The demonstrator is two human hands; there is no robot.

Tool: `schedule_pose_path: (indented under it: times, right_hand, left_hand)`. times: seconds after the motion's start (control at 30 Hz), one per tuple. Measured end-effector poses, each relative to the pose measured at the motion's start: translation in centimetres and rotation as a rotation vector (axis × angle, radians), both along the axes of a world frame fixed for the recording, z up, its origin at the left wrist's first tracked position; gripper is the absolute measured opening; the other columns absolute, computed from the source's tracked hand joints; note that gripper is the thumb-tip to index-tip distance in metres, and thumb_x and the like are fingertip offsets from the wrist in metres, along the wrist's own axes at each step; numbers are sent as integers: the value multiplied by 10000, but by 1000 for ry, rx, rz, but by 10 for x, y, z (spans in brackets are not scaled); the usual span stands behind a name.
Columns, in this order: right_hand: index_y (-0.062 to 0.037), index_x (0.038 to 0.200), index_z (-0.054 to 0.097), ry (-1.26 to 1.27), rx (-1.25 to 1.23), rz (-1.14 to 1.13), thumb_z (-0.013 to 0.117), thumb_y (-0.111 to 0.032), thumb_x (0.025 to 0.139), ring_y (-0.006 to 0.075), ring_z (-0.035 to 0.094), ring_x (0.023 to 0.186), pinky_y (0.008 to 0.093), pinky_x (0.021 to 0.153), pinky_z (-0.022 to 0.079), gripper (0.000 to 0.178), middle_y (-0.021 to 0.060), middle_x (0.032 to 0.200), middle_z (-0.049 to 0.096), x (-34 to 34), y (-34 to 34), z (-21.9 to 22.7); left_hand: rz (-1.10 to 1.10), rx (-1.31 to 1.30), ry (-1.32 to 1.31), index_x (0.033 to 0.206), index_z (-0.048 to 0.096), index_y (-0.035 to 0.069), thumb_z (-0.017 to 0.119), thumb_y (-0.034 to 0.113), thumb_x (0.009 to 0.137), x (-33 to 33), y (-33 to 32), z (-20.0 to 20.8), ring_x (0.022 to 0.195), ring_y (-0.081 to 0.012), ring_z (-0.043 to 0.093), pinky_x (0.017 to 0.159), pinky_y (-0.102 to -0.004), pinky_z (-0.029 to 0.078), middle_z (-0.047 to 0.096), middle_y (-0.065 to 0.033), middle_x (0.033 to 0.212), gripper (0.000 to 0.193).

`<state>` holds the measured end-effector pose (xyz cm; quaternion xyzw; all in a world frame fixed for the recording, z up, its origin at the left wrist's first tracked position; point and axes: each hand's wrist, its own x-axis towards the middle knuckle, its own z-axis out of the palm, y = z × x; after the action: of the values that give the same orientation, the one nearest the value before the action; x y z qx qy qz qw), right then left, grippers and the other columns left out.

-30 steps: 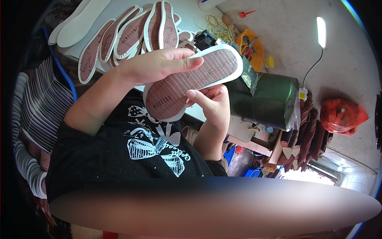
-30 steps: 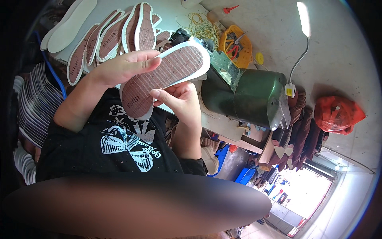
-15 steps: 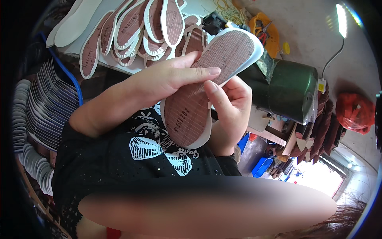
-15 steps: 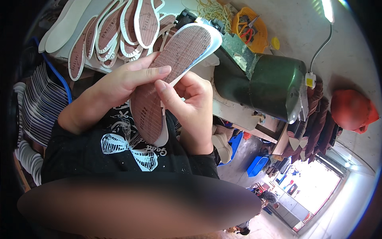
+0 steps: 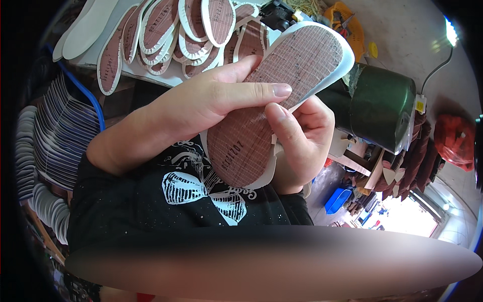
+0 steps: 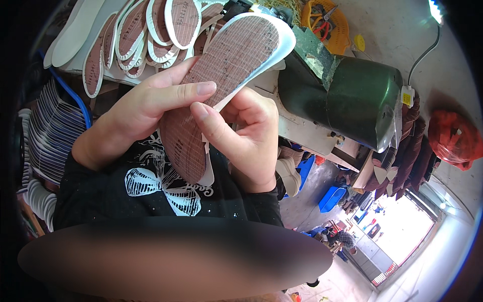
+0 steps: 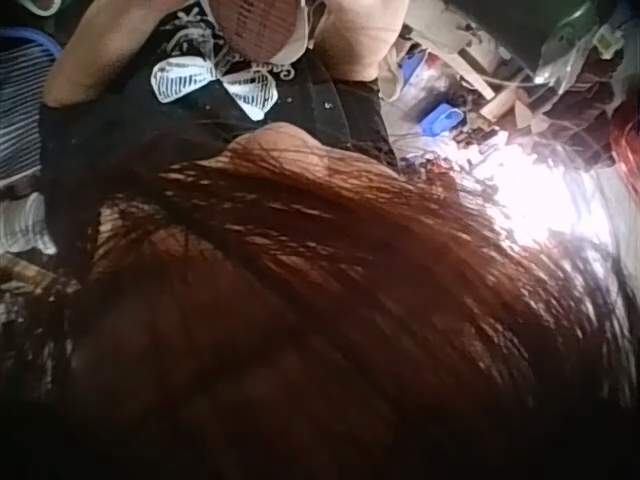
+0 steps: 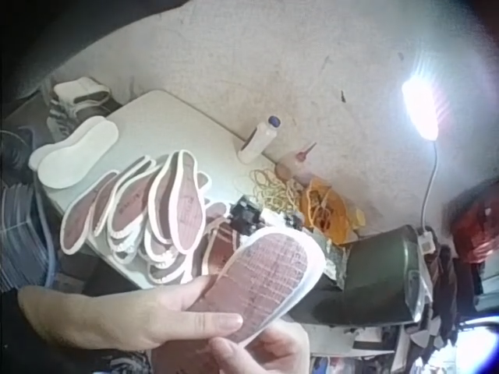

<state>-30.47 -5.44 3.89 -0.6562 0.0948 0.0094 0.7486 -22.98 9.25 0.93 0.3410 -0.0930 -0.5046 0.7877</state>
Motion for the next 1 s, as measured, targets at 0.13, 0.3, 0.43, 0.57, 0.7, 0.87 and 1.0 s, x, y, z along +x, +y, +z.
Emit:
schedule_pose_path:
  times: [0.13,0.3,0.43,0.57,0.7,0.87,1.0]
  right_hand:
    - [57,948,612,-24,-17,14,649,-32,811,45,552,672,182,602,438,168,20,787,623,0,0,0]
    - [57,948,610,-16,12,-3,650,-31,808,44,550,670,181,602,436,170,19,790,622,1,3,0]
    - [55,944,615,-20,-34,0,660,-34,799,43,550,662,179,595,431,176,14,779,623,1,3,0]
    - [54,946,617,-39,-88,20,675,-49,785,36,545,639,179,573,429,200,8,759,622,0,0,0]
    - [52,939,619,-72,-92,18,683,-55,775,39,556,621,178,552,433,206,19,760,632,-2,-1,-4]
    - [50,931,622,-112,8,46,728,-89,756,67,596,629,183,550,453,247,47,780,652,-3,0,-6]
    - [48,932,634,-207,77,20,783,-176,713,111,624,724,226,643,479,347,57,796,661,-4,3,-9]
  left_hand:
    - [21,5,-50,1386,255,-36,567,245,903,0,0,1,1121,-122,478,949,-240,377,487,-93,1244,640]
    - [123,45,-122,1238,425,-39,573,249,906,-4,-4,-1,968,-94,549,844,-235,450,578,-78,1055,463]
    - [136,24,-116,1248,414,-38,571,255,910,-5,-4,1,975,-97,546,847,-235,450,573,-77,1068,474]
    - [24,8,-63,1392,233,-42,582,252,899,-1,1,0,1135,-127,474,959,-244,376,479,-97,1258,671]
    - [55,-23,-53,1307,367,-30,585,276,900,-2,0,1,1020,-109,532,891,-241,427,554,-87,1120,553]
    - [-72,-70,-32,1375,285,-25,538,276,920,1,4,-4,1124,-137,494,947,-265,392,496,-97,1243,601]
    - [-82,-114,11,1378,270,-28,547,265,914,0,3,-9,1121,-149,503,945,-274,396,490,-109,1251,614]
